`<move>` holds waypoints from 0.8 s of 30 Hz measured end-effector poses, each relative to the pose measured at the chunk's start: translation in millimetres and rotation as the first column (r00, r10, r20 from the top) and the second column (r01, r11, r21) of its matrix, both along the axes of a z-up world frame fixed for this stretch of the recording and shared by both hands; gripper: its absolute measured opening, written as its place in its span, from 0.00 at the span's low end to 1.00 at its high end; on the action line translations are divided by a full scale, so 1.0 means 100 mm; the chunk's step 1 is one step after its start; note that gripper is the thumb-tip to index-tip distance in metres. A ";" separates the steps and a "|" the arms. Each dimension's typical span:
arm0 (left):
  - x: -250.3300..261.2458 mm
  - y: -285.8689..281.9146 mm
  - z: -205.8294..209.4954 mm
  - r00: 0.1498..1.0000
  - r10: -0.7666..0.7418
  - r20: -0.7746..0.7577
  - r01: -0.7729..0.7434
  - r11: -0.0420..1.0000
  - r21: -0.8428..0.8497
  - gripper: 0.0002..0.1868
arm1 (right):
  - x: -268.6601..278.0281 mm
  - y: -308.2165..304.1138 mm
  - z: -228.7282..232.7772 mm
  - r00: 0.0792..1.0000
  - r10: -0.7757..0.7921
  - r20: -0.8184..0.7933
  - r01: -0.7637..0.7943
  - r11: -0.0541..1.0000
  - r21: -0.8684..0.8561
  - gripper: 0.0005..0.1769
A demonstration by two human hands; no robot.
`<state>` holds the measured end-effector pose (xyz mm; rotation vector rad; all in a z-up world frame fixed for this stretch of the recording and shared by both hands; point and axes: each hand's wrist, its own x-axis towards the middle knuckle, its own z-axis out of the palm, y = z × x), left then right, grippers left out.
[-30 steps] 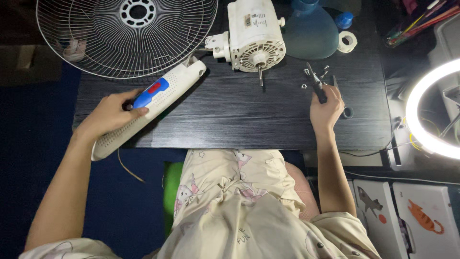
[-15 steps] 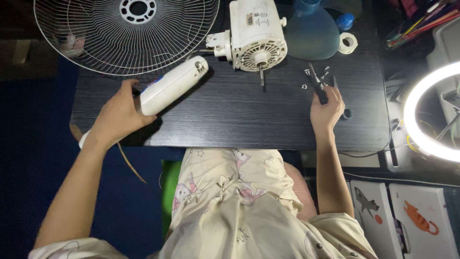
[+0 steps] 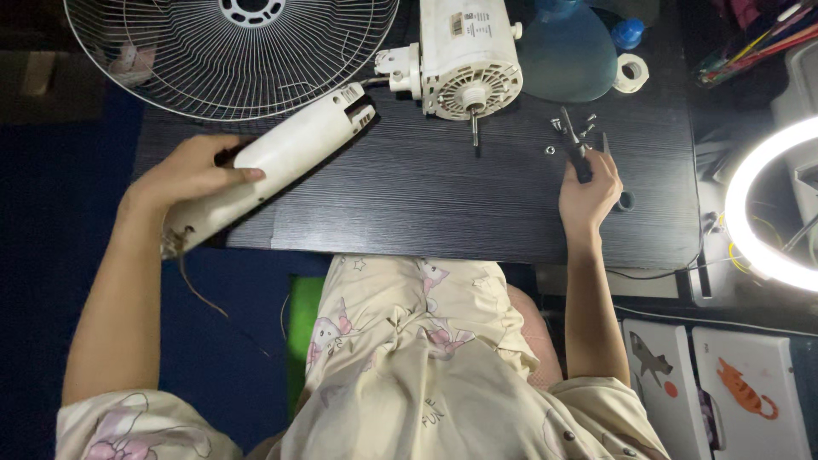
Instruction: The person disassembles a white electric fan by removing screws from the neck and motor housing using a screwdriver. They separate the neck from the motor and place the parts on the table.
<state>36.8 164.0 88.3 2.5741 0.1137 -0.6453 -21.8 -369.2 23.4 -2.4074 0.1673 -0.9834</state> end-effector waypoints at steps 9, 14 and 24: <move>-0.32 -0.06 -0.07 0.864 -0.148 0.482 0.198 0.979 -0.056 0.37 | 0.00 -0.02 -0.02 1.000 0.001 -0.003 -0.001 1.000 0.015 0.09; -0.46 -0.22 -0.13 0.745 -0.163 0.647 0.185 0.982 0.034 0.39 | 0.02 -0.06 -0.08 0.997 0.024 0.071 -0.021 0.999 -0.037 0.08; -0.29 -1.29 -0.63 0.426 -0.172 0.888 0.370 0.929 0.002 0.46 | 0.06 -0.14 -0.17 0.999 -0.032 0.027 0.031 0.999 0.014 0.09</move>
